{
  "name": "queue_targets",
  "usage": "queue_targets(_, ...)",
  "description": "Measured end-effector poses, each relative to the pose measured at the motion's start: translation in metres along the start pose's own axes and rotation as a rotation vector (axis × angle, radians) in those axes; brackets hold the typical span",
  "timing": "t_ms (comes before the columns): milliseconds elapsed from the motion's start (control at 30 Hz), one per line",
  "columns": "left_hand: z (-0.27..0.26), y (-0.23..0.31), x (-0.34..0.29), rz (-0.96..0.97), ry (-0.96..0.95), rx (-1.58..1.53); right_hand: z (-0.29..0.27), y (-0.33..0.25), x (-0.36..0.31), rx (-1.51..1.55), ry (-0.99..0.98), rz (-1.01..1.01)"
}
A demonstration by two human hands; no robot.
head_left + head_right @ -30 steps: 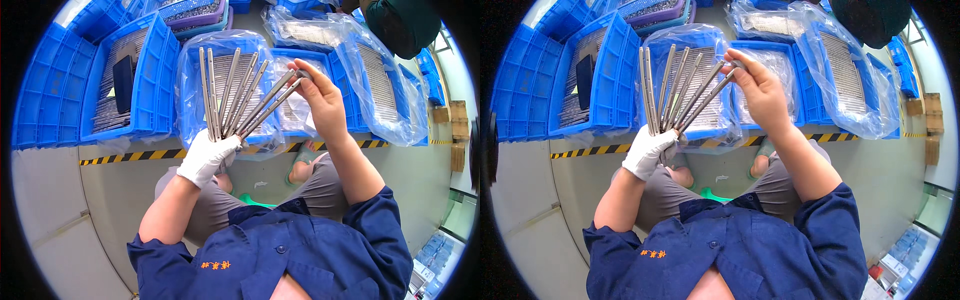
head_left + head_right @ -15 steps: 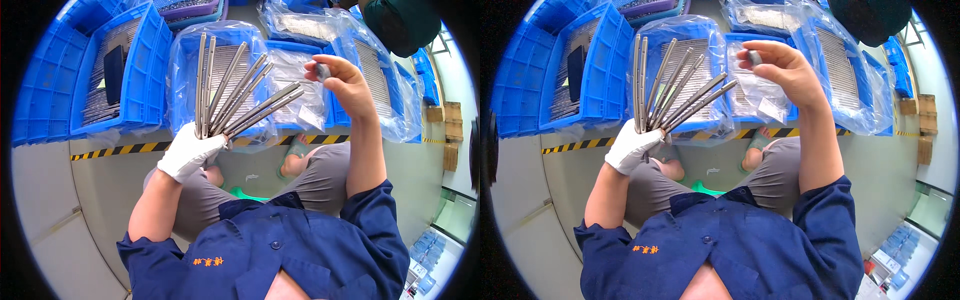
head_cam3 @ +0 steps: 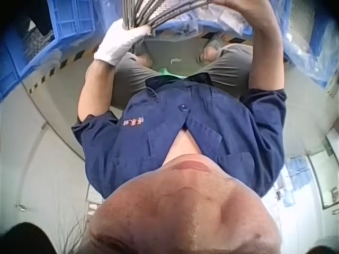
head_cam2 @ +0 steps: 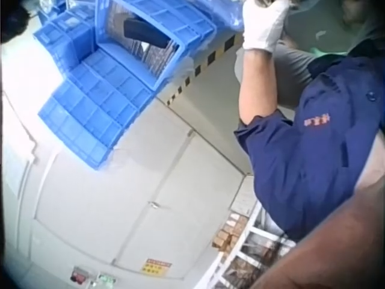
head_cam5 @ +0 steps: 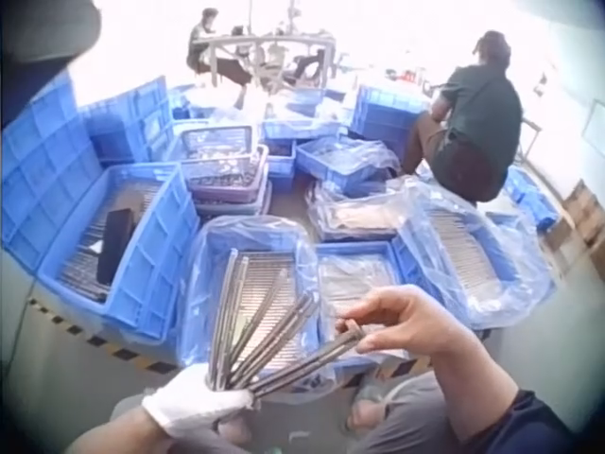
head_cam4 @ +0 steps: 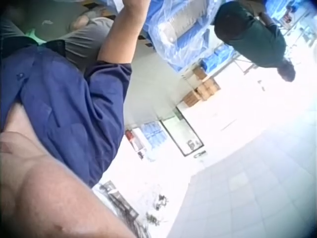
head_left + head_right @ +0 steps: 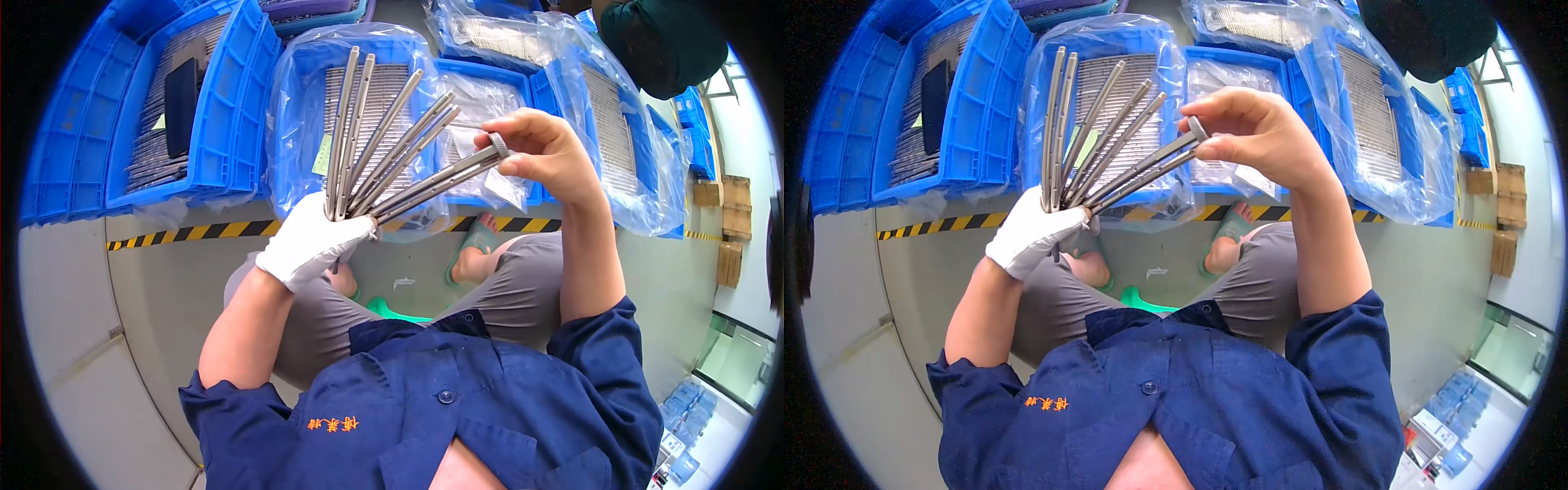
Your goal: Sorting and inspecting metal rods from blue plastic crates.
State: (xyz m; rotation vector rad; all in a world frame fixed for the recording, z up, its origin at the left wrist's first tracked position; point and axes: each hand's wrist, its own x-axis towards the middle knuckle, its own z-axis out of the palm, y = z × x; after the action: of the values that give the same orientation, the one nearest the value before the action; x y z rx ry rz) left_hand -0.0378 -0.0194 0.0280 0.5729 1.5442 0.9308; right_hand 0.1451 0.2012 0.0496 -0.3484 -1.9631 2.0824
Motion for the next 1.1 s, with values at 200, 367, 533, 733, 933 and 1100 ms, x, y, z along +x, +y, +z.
queue_targets(200,0.008,0.0,-0.004,0.119,0.002,0.001,-0.009,0.005,0.01,-0.052,0.139,0.08)
queue_targets(367,0.01,0.007,-0.004,0.11,-0.086,0.067,-0.002,0.012,0.015,0.111,0.033,0.101)
queue_targets(533,0.015,0.009,-0.006,0.103,-0.1,0.09,-0.003,0.008,0.012,-0.017,0.002,0.142)
queue_targets(733,0.012,0.009,-0.008,0.111,-0.101,0.073,-0.009,0.006,0.007,-0.002,-0.024,0.14)
queue_targets(933,0.013,0.01,-0.007,0.097,-0.165,0.161,-0.004,0.007,0.01,0.058,-0.028,0.016)
queue_targets(1100,0.015,0.005,-0.005,0.09,-0.161,0.214,-0.006,-0.001,0.006,0.025,-0.071,0.027)
